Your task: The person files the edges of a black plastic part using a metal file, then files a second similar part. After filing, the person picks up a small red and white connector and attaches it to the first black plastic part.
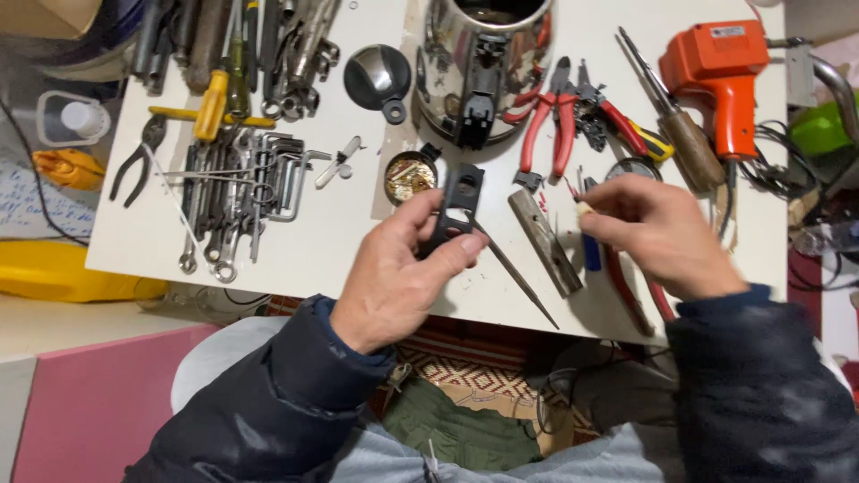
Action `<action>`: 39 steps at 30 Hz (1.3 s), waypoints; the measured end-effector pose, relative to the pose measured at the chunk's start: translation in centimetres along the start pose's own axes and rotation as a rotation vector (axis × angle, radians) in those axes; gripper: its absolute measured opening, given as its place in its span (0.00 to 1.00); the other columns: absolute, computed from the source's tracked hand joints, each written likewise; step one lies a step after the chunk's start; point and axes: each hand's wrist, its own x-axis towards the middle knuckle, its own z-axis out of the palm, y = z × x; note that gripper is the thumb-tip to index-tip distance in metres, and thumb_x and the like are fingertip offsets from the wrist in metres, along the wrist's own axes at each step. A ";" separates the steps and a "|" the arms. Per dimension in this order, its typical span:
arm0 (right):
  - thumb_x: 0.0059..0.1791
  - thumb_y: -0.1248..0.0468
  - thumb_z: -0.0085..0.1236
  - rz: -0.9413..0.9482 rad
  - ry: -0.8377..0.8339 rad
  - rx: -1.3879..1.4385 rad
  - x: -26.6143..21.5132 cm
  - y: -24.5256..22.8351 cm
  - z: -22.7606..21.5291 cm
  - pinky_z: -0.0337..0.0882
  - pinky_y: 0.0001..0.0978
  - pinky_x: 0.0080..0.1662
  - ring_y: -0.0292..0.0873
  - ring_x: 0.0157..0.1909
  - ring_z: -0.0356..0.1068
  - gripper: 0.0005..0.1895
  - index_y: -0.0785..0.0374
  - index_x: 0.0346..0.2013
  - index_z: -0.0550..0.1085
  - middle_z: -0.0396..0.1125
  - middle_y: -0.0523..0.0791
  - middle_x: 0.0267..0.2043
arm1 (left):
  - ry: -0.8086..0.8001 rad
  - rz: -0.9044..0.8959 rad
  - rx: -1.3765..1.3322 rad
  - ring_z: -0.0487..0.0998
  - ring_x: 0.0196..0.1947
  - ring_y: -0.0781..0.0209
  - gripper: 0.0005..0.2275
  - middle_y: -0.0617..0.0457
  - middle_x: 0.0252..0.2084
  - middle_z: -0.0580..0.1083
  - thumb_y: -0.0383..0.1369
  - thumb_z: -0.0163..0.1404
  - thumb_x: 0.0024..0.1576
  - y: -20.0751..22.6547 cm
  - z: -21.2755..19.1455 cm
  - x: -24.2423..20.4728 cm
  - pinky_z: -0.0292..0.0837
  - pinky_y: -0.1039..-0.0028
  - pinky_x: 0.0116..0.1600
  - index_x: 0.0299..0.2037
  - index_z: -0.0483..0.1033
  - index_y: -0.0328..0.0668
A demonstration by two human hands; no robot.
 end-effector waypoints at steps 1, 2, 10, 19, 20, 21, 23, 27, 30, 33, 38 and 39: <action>0.47 0.66 0.62 -0.010 -0.008 -0.002 -0.7 0.2 -0.5 0.65 0.32 0.33 0.41 0.29 0.65 0.12 0.63 0.46 0.79 0.69 0.47 0.30 | 0.014 0.000 0.001 0.79 0.28 0.66 0.18 0.55 0.31 0.79 0.33 0.53 0.55 -0.1 0.2 -0.1 0.74 0.78 0.33 0.56 0.73 0.37; 0.47 0.70 0.59 -0.081 -0.077 0.387 -1.3 0.4 -1.0 0.66 0.31 0.33 0.43 0.30 0.66 0.14 0.68 0.47 0.76 0.70 0.50 0.33 | 0.012 0.028 -0.028 0.78 0.29 0.66 0.20 0.54 0.33 0.78 0.32 0.54 0.55 -0.2 0.3 -0.2 0.74 0.79 0.34 0.58 0.72 0.35; 0.45 0.75 0.58 -0.393 -0.530 1.179 -4.0 -1.6 -0.2 0.76 0.35 0.33 0.46 0.32 0.75 0.14 0.76 0.45 0.74 0.73 0.60 0.43 | 0.000 0.078 -0.064 0.73 0.31 0.69 0.22 0.55 0.35 0.78 0.28 0.55 0.54 -0.1 0.9 -0.4 0.69 0.82 0.37 0.60 0.72 0.31; 0.43 0.79 0.58 -0.197 -0.407 0.816 -3.8 -1.7 0.9 0.71 0.29 0.34 0.42 0.29 0.71 0.16 0.75 0.45 0.77 0.73 0.52 0.31 | -0.054 0.061 -0.103 0.74 0.30 0.70 0.22 0.54 0.36 0.79 0.26 0.56 0.53 -0.2 1.1 -0.6 0.70 0.83 0.36 0.60 0.72 0.33; 0.43 0.79 0.58 -0.190 -0.403 0.785 -3.8 -1.8 0.9 0.71 0.29 0.34 0.42 0.29 0.70 0.15 0.76 0.45 0.78 0.73 0.52 0.30 | -0.039 0.048 -0.047 0.75 0.30 0.70 0.23 0.54 0.35 0.80 0.27 0.56 0.52 -0.1 1.1 -0.6 0.70 0.83 0.35 0.61 0.72 0.34; 0.43 0.78 0.58 -0.182 -0.399 0.753 -3.8 -1.8 0.8 0.70 0.28 0.33 0.41 0.28 0.69 0.15 0.78 0.45 0.78 0.72 0.51 0.29 | -0.023 0.035 0.009 0.76 0.29 0.70 0.25 0.54 0.34 0.80 0.28 0.57 0.51 -0.1 1.2 -0.7 0.70 0.83 0.34 0.61 0.72 0.35; 0.43 0.78 0.58 -0.158 -0.400 0.739 -3.9 -2.1 0.8 0.69 0.29 0.32 0.41 0.27 0.69 0.15 0.78 0.44 0.78 0.72 0.51 0.28 | -0.007 0.073 0.085 0.79 0.33 0.66 0.25 0.50 0.38 0.81 0.31 0.56 0.51 -0.2 1.2 -0.8 0.74 0.81 0.38 0.60 0.72 0.33; 0.44 0.76 0.59 -0.132 -0.391 0.679 -3.9 -2.6 0.8 0.70 0.31 0.31 0.43 0.26 0.69 0.15 0.78 0.45 0.79 0.72 0.52 0.26 | 0.024 0.276 0.291 0.79 0.21 0.63 0.22 0.48 0.30 0.81 0.28 0.54 0.51 -0.1 1.4 -0.7 0.73 0.78 0.26 0.59 0.71 0.36; 0.45 0.77 0.57 -0.085 -0.383 0.715 -3.7 -2.5 1.2 0.69 0.32 0.31 0.43 0.26 0.68 0.15 0.78 0.46 0.78 0.72 0.53 0.27 | 0.016 0.384 0.358 0.78 0.20 0.61 0.22 0.50 0.29 0.80 0.26 0.54 0.51 -0.1 1.6 -0.7 0.71 0.74 0.27 0.59 0.70 0.38; 0.45 0.76 0.57 -0.072 -0.367 0.725 -3.7 -3.0 1.7 0.69 0.31 0.31 0.43 0.26 0.68 0.15 0.78 0.47 0.79 0.72 0.53 0.27 | -0.001 0.364 0.378 0.80 0.20 0.58 0.22 0.48 0.28 0.80 0.26 0.53 0.50 -0.1 1.7 -0.8 0.70 0.73 0.26 0.58 0.72 0.40; 0.46 0.77 0.56 -0.077 -0.337 0.728 -3.9 -3.5 1.9 0.69 0.33 0.31 0.44 0.27 0.67 0.14 0.79 0.45 0.79 0.71 0.53 0.28 | 0.035 0.345 0.360 0.74 0.21 0.64 0.20 0.55 0.26 0.79 0.29 0.55 0.51 -1.0 1.9 -0.9 0.67 0.74 0.43 0.56 0.75 0.41; 0.47 0.76 0.56 -0.081 -0.331 0.725 -3.8 -3.5 2.0 0.69 0.33 0.31 0.44 0.27 0.67 0.13 0.79 0.45 0.79 0.71 0.53 0.29 | 0.027 0.306 0.348 0.75 0.25 0.65 0.21 0.58 0.30 0.80 0.31 0.55 0.52 -1.3 2.0 -0.9 0.65 0.72 0.60 0.58 0.75 0.44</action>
